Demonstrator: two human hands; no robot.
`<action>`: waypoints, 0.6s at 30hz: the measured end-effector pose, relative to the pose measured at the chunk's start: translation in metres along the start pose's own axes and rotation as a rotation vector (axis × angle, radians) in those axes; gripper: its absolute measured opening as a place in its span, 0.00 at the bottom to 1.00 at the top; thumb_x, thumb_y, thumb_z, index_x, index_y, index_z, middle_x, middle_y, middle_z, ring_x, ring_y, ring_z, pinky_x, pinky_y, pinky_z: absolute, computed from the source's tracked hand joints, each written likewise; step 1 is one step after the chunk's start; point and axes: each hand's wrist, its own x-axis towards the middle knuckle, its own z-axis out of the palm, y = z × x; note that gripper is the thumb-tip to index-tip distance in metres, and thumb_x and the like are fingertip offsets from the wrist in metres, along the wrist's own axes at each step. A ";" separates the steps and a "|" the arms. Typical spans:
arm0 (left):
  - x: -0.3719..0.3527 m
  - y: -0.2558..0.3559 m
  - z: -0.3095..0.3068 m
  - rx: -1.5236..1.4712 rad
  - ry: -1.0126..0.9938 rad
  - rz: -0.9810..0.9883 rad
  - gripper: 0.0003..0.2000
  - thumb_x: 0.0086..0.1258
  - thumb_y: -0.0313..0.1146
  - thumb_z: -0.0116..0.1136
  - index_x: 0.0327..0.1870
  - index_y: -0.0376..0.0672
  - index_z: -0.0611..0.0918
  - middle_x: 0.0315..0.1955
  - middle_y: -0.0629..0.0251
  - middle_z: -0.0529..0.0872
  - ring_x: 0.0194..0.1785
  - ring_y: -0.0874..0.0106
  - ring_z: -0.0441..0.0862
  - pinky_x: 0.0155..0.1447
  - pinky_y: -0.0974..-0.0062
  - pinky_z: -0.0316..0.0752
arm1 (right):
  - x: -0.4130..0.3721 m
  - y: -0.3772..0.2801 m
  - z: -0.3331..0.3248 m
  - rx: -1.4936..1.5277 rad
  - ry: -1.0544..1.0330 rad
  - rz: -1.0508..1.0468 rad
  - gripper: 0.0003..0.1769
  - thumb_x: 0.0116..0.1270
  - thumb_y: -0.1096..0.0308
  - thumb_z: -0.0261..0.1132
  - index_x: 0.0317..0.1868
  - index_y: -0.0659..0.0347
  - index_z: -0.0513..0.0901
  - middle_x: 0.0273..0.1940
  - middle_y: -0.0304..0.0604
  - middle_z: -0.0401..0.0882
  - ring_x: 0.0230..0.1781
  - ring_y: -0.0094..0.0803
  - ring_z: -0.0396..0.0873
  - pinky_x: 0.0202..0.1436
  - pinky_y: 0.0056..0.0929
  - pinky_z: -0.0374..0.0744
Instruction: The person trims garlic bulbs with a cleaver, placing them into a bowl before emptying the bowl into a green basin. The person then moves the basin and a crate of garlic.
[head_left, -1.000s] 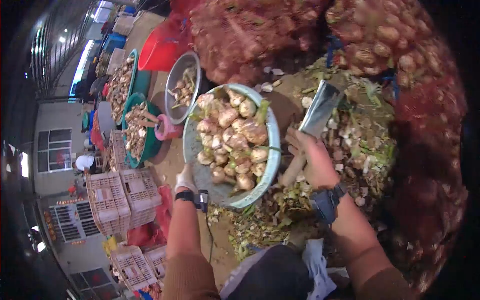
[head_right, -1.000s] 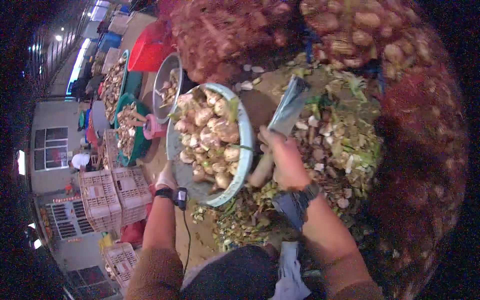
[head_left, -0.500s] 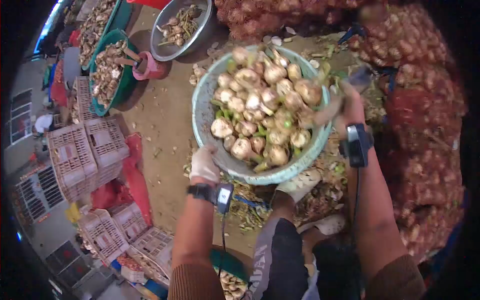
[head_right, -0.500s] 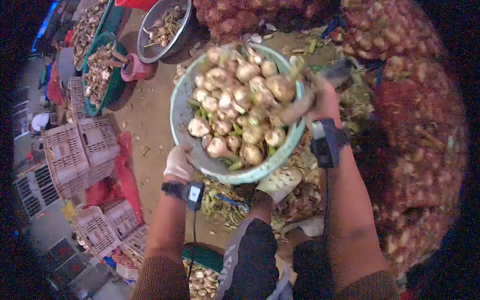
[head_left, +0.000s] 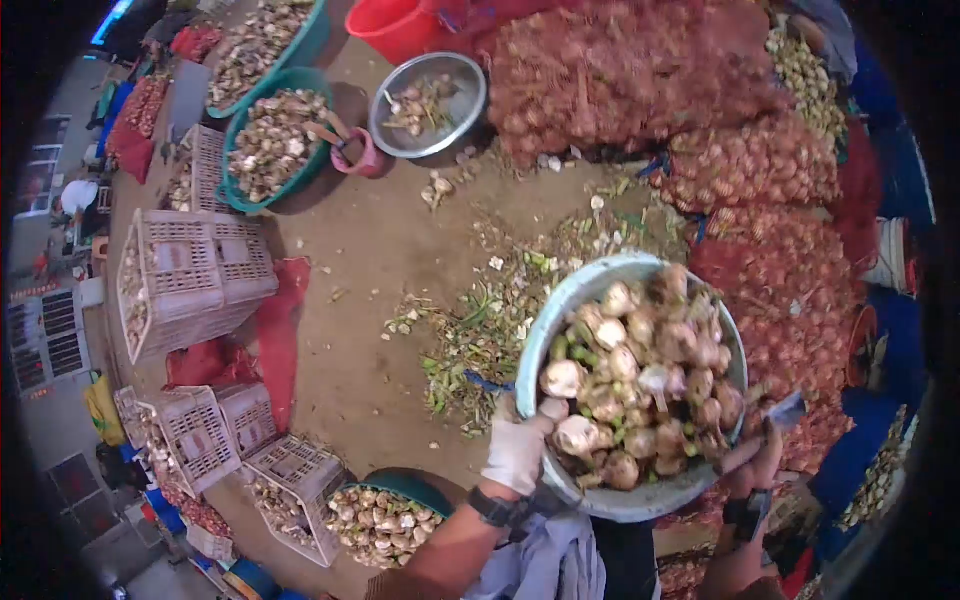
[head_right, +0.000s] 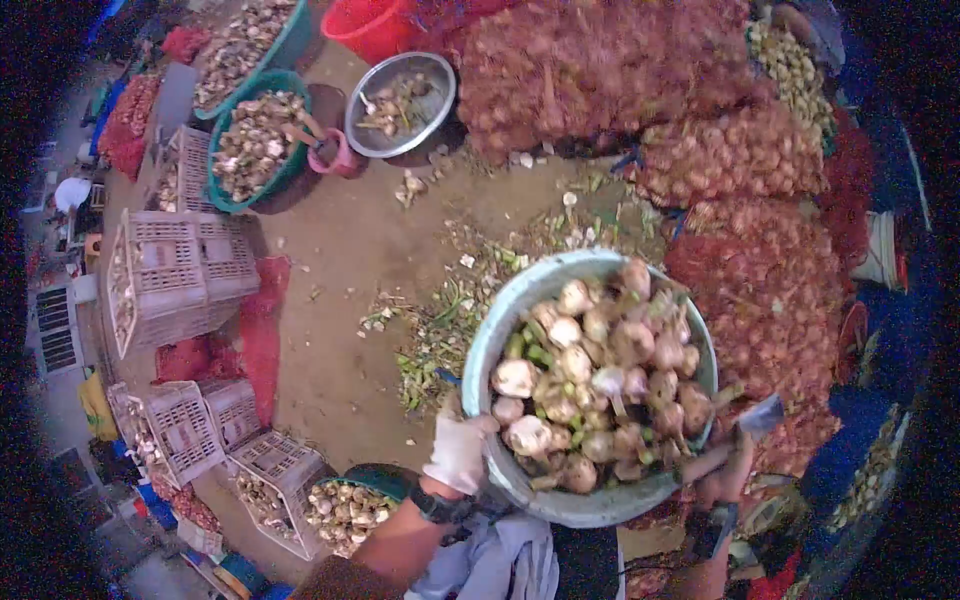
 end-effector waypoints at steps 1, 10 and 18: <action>-0.021 0.004 0.001 0.039 -0.037 0.043 0.23 0.58 0.23 0.64 0.55 0.34 0.72 0.40 0.64 0.82 0.39 0.75 0.79 0.44 0.78 0.76 | -0.023 -0.014 -0.002 -0.016 0.090 -0.024 0.13 0.65 0.57 0.58 0.44 0.55 0.74 0.42 0.38 0.77 0.45 0.34 0.77 0.51 0.39 0.76; -0.088 0.081 -0.020 0.139 -0.046 0.182 0.18 0.59 0.29 0.65 0.48 0.35 0.74 0.33 0.67 0.81 0.33 0.78 0.77 0.38 0.80 0.74 | -0.123 -0.038 0.098 0.053 0.109 0.034 0.26 0.62 0.49 0.56 0.55 0.57 0.72 0.52 0.44 0.76 0.52 0.42 0.75 0.56 0.46 0.74; 0.008 0.268 -0.145 -0.042 -0.024 0.261 0.18 0.56 0.24 0.64 0.48 0.34 0.75 0.35 0.68 0.80 0.35 0.78 0.78 0.38 0.80 0.76 | -0.095 0.106 0.318 0.107 -0.142 0.155 0.19 0.64 0.55 0.56 0.49 0.58 0.77 0.45 0.43 0.79 0.48 0.40 0.76 0.57 0.39 0.73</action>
